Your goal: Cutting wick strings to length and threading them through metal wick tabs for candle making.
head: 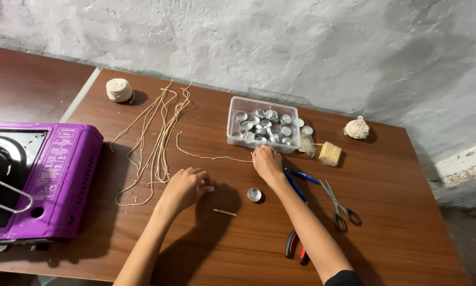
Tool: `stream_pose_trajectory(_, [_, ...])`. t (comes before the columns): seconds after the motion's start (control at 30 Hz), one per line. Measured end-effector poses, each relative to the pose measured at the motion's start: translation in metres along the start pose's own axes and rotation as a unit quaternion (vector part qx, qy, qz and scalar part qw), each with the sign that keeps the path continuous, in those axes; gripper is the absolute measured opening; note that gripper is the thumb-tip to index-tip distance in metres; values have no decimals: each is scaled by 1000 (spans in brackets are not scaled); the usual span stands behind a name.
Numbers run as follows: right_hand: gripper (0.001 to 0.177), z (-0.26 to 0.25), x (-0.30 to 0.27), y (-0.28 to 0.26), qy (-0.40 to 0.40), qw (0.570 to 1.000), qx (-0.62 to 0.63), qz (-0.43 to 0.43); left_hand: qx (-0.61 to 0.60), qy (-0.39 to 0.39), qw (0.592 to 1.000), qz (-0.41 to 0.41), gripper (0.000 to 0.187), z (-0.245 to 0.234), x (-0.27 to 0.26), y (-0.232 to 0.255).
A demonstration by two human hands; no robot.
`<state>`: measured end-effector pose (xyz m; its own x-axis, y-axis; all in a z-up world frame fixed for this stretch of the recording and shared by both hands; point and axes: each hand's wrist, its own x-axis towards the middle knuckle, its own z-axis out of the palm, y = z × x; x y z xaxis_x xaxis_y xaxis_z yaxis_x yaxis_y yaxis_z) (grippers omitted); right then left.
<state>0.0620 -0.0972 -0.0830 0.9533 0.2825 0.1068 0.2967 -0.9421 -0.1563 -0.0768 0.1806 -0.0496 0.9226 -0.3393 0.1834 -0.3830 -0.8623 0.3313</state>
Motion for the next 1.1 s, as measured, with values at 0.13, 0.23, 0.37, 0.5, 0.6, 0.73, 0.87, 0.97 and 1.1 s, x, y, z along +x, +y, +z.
stream_pose_trajectory(0.13, [16, 8, 8, 4, -6, 1000, -5, 7, 52, 31, 997, 49, 32, 8, -15, 33])
stream_pose_trajectory(0.23, [15, 17, 13, 9, -18, 1000, 0, 21, 67, -12, 994, 83, 43, 11, -23, 48])
stream_pose_trajectory(0.37, [15, 5, 2, 4, 13, 1000, 8, -3, 104, -19, 991, 87, 35, 41, -22, 38])
stream_pose_trajectory(0.5, [8, -27, -21, -7, 116, 984, 122, -63, 88, -20, 993, 79, 25, 51, -21, 33])
stream_pose_trajectory(0.6, [4, -82, -73, -23, 134, 938, 304, -103, -180, -27, 983, -23, 14, 42, -7, 34])
stream_pose_trajectory(0.73, [9, -112, -125, -15, 62, 829, 555, -44, -382, 64, 921, -42, 13, 3, 16, 72])
stream_pose_trajectory(0.87, [10, -118, -145, -17, 134, 798, 586, -50, -512, 48, 856, -64, 12, -8, 36, 99])
stream_pose_trajectory(0.97, [7, -115, -143, -12, 189, 792, 577, -69, -511, 30, 857, -64, 11, -7, 44, 110])
stream_pose_trajectory(1.1, [6, -110, -140, -10, 187, 787, 584, -71, -511, 6, 855, -84, 12, -8, 51, 117])
